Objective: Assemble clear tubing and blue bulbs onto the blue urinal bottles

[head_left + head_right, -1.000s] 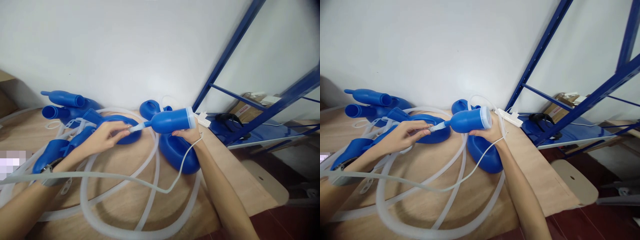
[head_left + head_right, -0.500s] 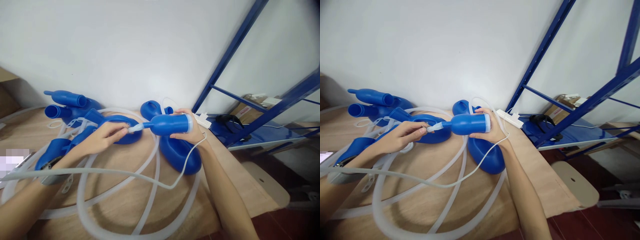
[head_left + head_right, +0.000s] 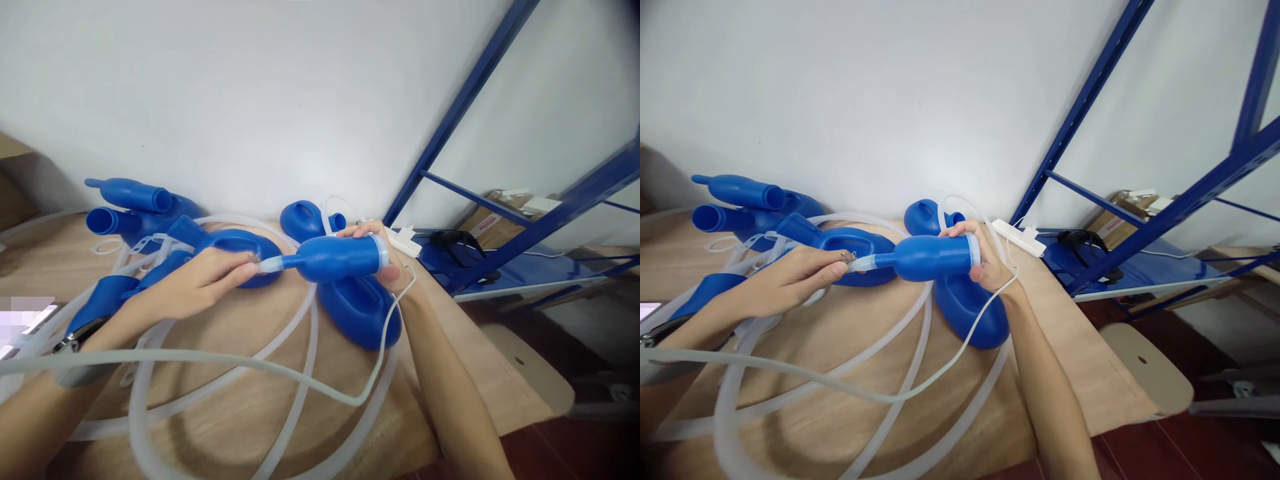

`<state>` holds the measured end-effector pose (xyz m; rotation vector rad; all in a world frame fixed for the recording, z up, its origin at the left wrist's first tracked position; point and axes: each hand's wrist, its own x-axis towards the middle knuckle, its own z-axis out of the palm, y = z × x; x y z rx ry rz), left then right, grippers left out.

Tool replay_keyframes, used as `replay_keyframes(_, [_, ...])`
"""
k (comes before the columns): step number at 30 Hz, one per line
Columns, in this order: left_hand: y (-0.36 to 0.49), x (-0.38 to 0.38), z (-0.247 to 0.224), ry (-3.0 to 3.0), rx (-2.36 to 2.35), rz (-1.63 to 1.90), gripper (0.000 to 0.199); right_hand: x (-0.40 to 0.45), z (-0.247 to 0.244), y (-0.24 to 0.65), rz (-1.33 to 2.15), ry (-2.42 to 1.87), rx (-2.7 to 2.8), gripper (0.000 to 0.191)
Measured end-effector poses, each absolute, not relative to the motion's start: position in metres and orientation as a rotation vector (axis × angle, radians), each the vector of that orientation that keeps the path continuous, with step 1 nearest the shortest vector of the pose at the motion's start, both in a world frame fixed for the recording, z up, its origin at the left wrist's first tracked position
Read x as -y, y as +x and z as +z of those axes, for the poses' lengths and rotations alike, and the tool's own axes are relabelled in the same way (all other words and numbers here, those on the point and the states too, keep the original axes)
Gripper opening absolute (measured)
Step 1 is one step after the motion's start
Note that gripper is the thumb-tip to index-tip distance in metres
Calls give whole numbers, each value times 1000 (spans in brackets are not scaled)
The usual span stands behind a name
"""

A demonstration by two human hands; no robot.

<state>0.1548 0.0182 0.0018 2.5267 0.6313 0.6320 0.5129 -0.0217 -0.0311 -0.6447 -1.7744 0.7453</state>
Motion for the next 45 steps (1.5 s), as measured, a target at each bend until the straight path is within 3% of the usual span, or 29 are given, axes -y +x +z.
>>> replay_keyframes(10, [156,-9,0,2666,-689,614,46,32,-19,506,625,-767,1839,48])
replay_keyframes(45, [168,5,-6,2651,-653,632,41,38,-20,499,510,-773,1828,54])
